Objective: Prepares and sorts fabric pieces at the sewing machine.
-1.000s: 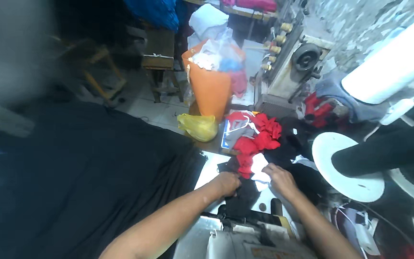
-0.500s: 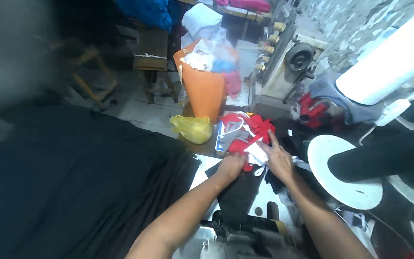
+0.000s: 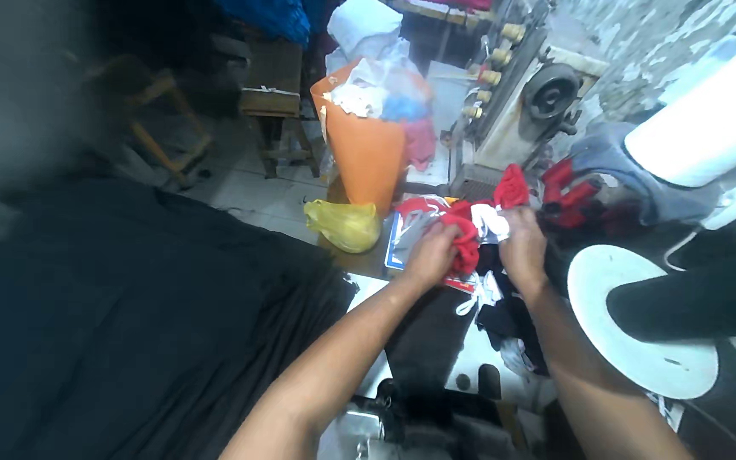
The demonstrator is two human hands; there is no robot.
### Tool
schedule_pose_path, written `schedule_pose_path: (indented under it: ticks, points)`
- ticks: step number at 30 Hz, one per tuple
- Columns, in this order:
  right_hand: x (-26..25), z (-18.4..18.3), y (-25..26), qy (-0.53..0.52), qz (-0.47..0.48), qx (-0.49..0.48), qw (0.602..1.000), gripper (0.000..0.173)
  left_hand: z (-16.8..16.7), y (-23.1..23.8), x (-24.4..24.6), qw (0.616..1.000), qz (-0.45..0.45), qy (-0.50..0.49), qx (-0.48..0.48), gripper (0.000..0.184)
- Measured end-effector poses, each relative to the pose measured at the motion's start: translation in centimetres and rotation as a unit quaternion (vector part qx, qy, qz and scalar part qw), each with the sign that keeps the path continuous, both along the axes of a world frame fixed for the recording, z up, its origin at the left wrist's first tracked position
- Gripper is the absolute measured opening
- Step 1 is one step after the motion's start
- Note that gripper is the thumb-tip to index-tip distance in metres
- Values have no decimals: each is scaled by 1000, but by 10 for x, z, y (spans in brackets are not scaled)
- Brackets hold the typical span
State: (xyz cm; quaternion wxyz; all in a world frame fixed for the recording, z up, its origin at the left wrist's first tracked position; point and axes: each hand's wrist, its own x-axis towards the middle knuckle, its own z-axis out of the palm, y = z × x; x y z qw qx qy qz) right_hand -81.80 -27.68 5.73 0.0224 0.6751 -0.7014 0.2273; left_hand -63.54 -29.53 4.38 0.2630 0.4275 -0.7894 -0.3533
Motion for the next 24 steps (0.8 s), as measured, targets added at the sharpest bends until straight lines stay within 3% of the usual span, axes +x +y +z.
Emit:
schedule_pose_path:
  ticks: [3, 5, 8, 12, 13, 15, 17, 18, 19, 24]
  points:
    - [-3, -15, -8, 56, 11, 152, 987, 42, -5, -16, -10, 977, -32, -134, -164, 25]
    - [-3, -24, -5, 60, 12, 189, 980, 53, -14, -22, -18, 962, -37, -189, -192, 32]
    - [-1, -28, 16, 41, 41, 120, 991, 58, -25, -23, -26, 963, -62, -241, -104, 56]
    - [3, -23, 69, 53, 80, 9, 995, 36, -34, -25, -19, 950, -104, -286, -73, 82]
    - [4, -19, 83, 57, 58, 41, 996, 36, -31, -26, -16, 951, -114, -281, -64, 86]
    - [8, -4, 105, 63, -17, 187, 980, 55, -21, -29, -10, 961, -124, -244, -45, 75]
    - [12, 7, 113, 69, -83, 339, 935, 79, -9, -27, -3, 973, -114, -195, -39, 66]
    - [12, 7, 115, 65, -103, 370, 921, 84, -5, -23, 0, 978, -102, -177, -48, 66]
    - [11, 3, 116, 62, -118, 370, 919, 82, -2, -18, 3, 980, -88, -165, -67, 65]
    - [7, -13, 113, 76, -140, 307, 938, 34, -1, 4, 7, 982, -40, -141, -120, 68]
